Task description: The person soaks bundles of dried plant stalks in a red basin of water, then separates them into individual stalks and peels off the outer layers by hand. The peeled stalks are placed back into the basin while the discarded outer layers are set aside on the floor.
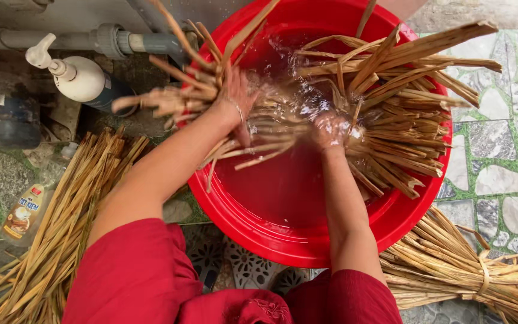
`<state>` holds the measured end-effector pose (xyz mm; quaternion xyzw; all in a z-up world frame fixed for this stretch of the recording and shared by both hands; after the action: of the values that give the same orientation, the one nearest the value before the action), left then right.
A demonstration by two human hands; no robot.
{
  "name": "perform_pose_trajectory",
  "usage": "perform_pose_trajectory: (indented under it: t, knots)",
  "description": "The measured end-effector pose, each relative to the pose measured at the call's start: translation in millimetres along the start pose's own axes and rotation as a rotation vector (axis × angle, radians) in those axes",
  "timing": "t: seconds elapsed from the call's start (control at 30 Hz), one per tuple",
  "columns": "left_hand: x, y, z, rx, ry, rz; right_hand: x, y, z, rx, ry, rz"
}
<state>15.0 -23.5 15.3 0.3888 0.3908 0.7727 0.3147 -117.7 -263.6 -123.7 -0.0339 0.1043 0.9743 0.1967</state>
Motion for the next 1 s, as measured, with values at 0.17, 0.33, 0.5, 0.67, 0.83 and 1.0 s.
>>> perform_pose_trajectory:
  t: [0.17,0.33,0.5,0.67,0.83,1.0]
  knots:
    - [83.8,28.9,-51.8,0.275,-0.088,0.111,5.9,10.3,30.7,1.376,0.241,0.056]
    - [99.3,8.1,-85.4,0.132,-0.102,0.063,9.3,13.2,61.8,1.472,0.054,0.212]
    - [26.9,-65.7,-37.1,0.445,0.225,-0.053,45.4,5.5,116.1,1.424,0.139,0.292]
    - [-27.8,-137.4,-63.7,-0.082,0.021,0.191,71.4,0.6,129.8,1.459,-0.027,0.485]
    - [-69.8,-156.8,-85.9,-0.123,-0.033,0.015,72.6,-4.5,69.5,1.672,0.124,0.612]
    - [-69.5,-157.1,-93.9,0.08,0.038,0.025,57.4,-6.7,8.5,1.654,0.047,0.492]
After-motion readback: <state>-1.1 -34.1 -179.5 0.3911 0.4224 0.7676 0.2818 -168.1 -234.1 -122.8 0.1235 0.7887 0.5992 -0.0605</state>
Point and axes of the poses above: each hand's wrist, its own x-axis away from the middle knuckle, its own y-axis out of the back of the hand, z = x × y, the point moved 4 cm from there along -x, towards the middle knuckle, and after that the axes turned 15 degrees about -z, right-handed, at the moved point
